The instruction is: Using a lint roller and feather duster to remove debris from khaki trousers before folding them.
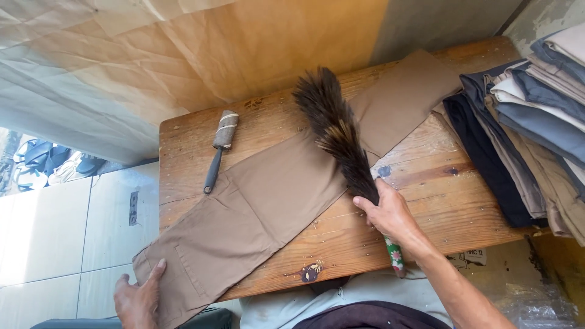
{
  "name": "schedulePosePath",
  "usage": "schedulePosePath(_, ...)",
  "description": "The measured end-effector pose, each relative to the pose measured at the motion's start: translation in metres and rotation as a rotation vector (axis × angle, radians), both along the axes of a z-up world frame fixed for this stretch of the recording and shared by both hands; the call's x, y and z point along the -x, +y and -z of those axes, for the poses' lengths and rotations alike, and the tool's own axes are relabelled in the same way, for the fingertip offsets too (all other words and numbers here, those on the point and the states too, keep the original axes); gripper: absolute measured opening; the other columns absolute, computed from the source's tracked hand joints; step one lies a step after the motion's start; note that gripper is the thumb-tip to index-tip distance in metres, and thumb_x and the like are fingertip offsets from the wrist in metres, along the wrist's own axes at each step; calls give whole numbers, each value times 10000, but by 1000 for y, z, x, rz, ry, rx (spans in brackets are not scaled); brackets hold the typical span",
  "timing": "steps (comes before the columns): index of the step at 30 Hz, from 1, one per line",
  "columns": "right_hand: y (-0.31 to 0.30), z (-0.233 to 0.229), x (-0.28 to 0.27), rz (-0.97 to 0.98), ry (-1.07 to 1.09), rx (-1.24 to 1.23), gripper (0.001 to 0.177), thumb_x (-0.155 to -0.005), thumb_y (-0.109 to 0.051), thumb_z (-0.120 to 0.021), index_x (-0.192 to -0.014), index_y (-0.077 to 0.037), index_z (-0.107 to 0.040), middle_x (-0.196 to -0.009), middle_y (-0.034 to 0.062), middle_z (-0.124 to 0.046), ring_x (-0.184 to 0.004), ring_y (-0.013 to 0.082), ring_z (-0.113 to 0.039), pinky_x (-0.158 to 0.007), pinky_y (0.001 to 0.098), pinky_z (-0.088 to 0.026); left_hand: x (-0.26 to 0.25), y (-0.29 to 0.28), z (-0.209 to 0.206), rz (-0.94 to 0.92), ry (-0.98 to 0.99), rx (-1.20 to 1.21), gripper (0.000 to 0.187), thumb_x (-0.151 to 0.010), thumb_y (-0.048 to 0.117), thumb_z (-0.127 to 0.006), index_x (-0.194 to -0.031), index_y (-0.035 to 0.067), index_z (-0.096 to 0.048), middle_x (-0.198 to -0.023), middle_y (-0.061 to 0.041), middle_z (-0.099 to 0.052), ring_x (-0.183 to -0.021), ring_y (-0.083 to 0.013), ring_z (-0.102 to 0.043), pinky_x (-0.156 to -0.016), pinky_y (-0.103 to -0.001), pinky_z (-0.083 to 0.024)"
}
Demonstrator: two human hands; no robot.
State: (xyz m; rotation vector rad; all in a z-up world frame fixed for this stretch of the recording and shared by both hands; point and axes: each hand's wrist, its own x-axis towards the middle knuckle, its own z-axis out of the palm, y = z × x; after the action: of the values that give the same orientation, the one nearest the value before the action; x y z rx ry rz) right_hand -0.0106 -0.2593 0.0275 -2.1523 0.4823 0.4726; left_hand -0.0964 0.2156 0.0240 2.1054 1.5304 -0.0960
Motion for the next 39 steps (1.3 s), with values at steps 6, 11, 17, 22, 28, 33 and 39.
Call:
schedulePosePath(6, 39, -15, 4, 130, 267, -588, 254, -1003, -131, -593, -1193, 10, -500, -1213, 199, -711, -981, 335, -804, -486, 328, -607, 3, -5, -32, -191, -276, 375, 686, -803, 250, -849, -1313, -118, -575, -1247, -263, -644, -1070, -386, -636, -960, -522, -560)
schedulePosePath(11, 73, 19, 42, 208, 361, -846, 329, -946, -123, -644, -1229, -3, -525, -1116, 273, -719, -1032, 386, -759, -651, 404, -641, 3, -35, -76, -163, -352, 599, 605, -918, 171, -641, -1461, -8, -444, -1387, -223, -587, -1201, -363, -572, -1026, -526, -487)
schedulePosePath(17, 111, 22, 49, 432, 290, -1036, 255, -920, -13, -676, -1111, 52, -521, -1095, 299, -719, -1021, 391, -733, -840, 451, -636, 20, -30, -74, -165, -531, 656, 543, -941, 161, -596, -1462, 34, -512, -1349, -182, -630, -1173, -298, -602, -1003, -430, -492)
schedulePosePath(22, 133, 28, 52, 511, 206, -1048, 270, -904, 7, -694, -1147, 15, -578, -1043, 230, -711, -981, 365, -725, -863, 487, -635, 34, -18, -59, -168, -635, 737, 562, -932, 152, -589, -1481, 43, -544, -1307, -166, -658, -1146, -269, -622, -970, -385, -499)
schedulePosePath(28, 118, 38, 62, 88, -58, -478, 377, -903, -148, -694, -1268, -126, -602, -635, 117, -678, -406, 176, -576, -390, 302, -527, 34, -10, -36, -92, -535, 589, 660, -802, 132, -711, -1398, -12, -468, -1326, -249, -623, -1157, -359, -630, -944, -493, -547)
schedulePosePath(33, 82, 60, 39, -518, -515, 108, 599, -837, -86, -684, -1393, 87, -541, -826, 139, -691, -582, 207, -604, -590, 353, -645, 37, 4, -7, 91, -395, 360, 528, -849, 148, -739, -1319, 33, -528, -1258, -185, -654, -1110, -311, -647, -909, -441, -566)
schedulePosePath(39, 70, 52, 2, -760, -611, 460, 330, -748, -41, -659, -1066, -36, -571, -1370, 434, -516, -634, 539, -716, -585, 586, -633, 31, -11, -27, 89, -340, 389, 524, -886, 161, -713, -1346, 34, -498, -1311, -200, -631, -1176, -342, -624, -960, -478, -555)
